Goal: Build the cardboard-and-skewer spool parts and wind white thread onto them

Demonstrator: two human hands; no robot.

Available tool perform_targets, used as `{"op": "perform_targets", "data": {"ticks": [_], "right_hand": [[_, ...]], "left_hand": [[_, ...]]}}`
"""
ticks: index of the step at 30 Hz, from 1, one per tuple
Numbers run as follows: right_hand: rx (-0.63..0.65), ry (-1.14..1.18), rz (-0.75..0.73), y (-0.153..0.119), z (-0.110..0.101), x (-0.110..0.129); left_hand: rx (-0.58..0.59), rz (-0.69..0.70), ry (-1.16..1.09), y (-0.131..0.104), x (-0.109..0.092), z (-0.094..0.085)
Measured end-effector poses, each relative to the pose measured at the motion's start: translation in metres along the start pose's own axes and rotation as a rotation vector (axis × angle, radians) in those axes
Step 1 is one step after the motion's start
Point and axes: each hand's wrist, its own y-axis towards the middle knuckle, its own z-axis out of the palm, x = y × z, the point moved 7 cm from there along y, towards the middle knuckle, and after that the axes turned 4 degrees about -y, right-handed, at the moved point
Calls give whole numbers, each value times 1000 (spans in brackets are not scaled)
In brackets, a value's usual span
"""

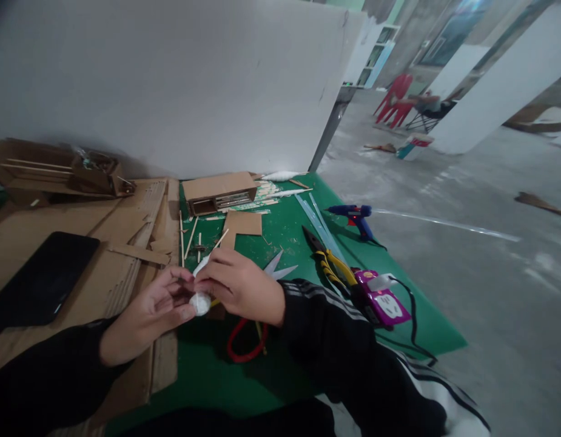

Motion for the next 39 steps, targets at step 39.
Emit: {"op": "perform_targets", "data": {"ticks": [39], "right_hand": [[117, -263, -72, -16, 8, 22]], "left_hand": [[-117, 17, 188, 4, -8, -11]]}}
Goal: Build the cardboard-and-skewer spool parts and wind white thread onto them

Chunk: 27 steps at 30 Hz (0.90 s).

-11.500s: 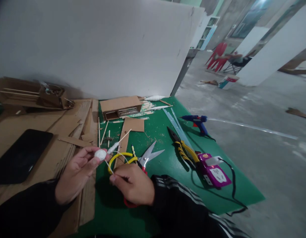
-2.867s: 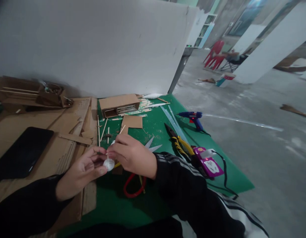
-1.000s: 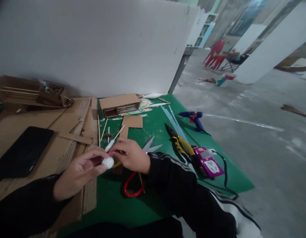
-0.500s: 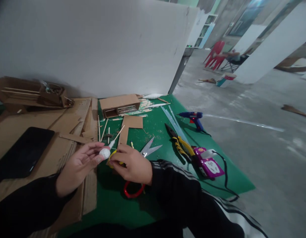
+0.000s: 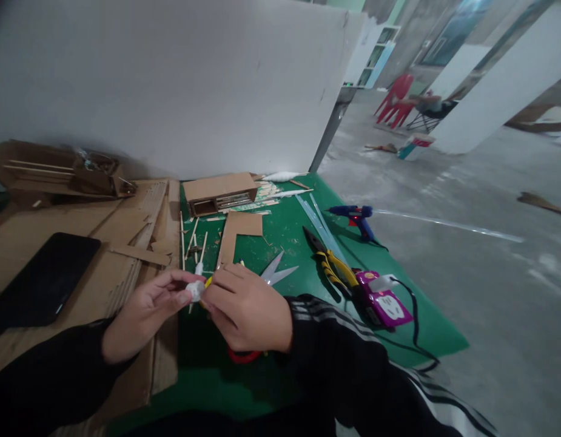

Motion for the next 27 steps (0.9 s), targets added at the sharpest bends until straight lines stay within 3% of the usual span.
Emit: {"op": "perform_targets", "data": {"ticks": [7, 13, 20, 27], "right_hand": [[0, -101, -60, 6, -8, 0], [-104, 121, -4, 14, -9, -17], [-135, 338, 207, 15, 15, -46], [-103, 346, 266, 8, 30, -52]], "left_hand": [[113, -58, -85, -1, 4, 9], [110, -3, -163, -2, 4, 8], [99, 0, -109, -7, 2, 10], [75, 44, 73, -6, -4, 6]]}}
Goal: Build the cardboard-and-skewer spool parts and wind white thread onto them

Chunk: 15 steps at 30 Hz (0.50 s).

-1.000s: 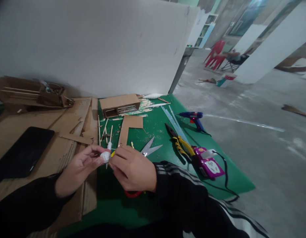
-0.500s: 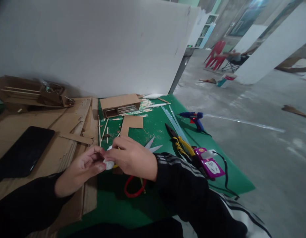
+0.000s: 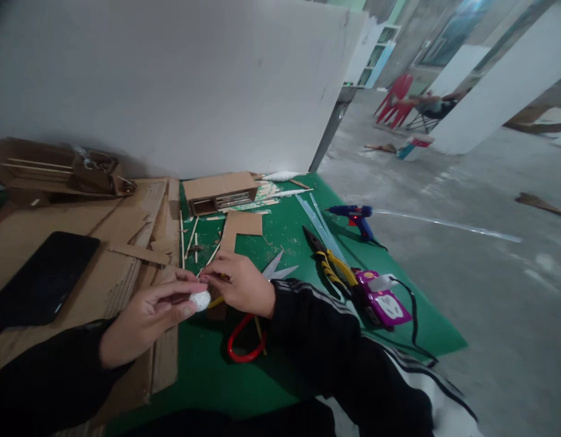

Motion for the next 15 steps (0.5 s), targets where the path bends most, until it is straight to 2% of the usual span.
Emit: {"op": "perform_targets", "data": {"ticks": [8, 15], "right_hand": [[53, -38, -19, -13, 7, 3], [96, -93, -99, -24, 0, 23]], "left_hand": [[-72, 10, -30, 4, -4, -6], [-97, -24, 48, 9, -1, -11]]}}
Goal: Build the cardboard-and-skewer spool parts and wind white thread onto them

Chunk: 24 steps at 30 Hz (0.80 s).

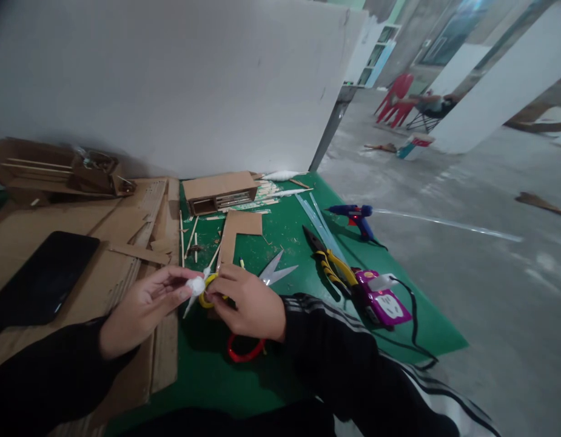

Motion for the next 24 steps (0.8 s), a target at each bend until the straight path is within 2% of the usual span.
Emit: {"op": "perform_targets", "data": {"ticks": [7, 16, 24], "right_hand": [[102, -142, -65, 2, 7, 14], [90, -230, -102, 3, -6, 27], [104, -334, -128, 6, -11, 34]], "left_hand": [[-12, 32, -27, -3, 3, 0], [37, -26, -90, -4, 4, 3], [99, 15, -16, -5, 1, 9]]}}
